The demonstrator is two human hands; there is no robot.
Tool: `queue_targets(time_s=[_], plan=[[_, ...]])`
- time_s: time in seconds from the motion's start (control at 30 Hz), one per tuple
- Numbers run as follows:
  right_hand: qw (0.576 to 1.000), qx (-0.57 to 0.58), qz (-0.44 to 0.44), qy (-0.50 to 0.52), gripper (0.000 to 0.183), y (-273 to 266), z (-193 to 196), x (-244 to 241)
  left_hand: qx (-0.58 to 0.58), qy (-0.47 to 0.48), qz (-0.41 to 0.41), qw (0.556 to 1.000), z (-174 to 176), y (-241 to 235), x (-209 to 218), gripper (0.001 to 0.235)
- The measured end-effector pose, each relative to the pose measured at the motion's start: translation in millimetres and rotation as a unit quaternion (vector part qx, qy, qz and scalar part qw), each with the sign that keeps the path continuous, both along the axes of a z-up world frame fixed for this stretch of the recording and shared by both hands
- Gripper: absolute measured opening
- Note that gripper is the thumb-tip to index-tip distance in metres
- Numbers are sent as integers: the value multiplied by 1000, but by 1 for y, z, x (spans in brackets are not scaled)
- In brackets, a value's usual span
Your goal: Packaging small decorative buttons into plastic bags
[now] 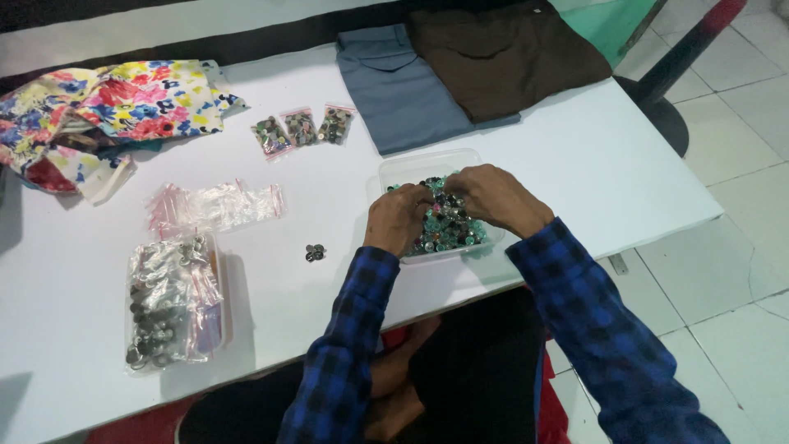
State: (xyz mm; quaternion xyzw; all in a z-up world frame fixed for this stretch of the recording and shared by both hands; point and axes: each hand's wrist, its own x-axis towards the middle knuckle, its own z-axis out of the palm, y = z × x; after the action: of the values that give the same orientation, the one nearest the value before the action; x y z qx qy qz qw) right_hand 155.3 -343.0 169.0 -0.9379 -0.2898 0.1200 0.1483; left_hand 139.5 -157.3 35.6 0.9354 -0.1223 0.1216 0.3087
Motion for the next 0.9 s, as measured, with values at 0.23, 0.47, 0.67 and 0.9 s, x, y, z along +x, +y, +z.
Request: queue_targets(time_s=[0.23,0.47,0.67,0.9], plan=[[971,-189,57,-132,11,1,-82,35,39,-4,-17,999,-7,-2,5,7],[996,-62,42,-38,17,7,-81,46,74,21,-9,997,-1,-1,-2,29],[993,86,-20,76,24,3,-46,34,53,36,-15,998,14,-1,-7,41],[986,117,-5,118,25,3,-28,23,40,58,-21,997,37,-2,-17,36]])
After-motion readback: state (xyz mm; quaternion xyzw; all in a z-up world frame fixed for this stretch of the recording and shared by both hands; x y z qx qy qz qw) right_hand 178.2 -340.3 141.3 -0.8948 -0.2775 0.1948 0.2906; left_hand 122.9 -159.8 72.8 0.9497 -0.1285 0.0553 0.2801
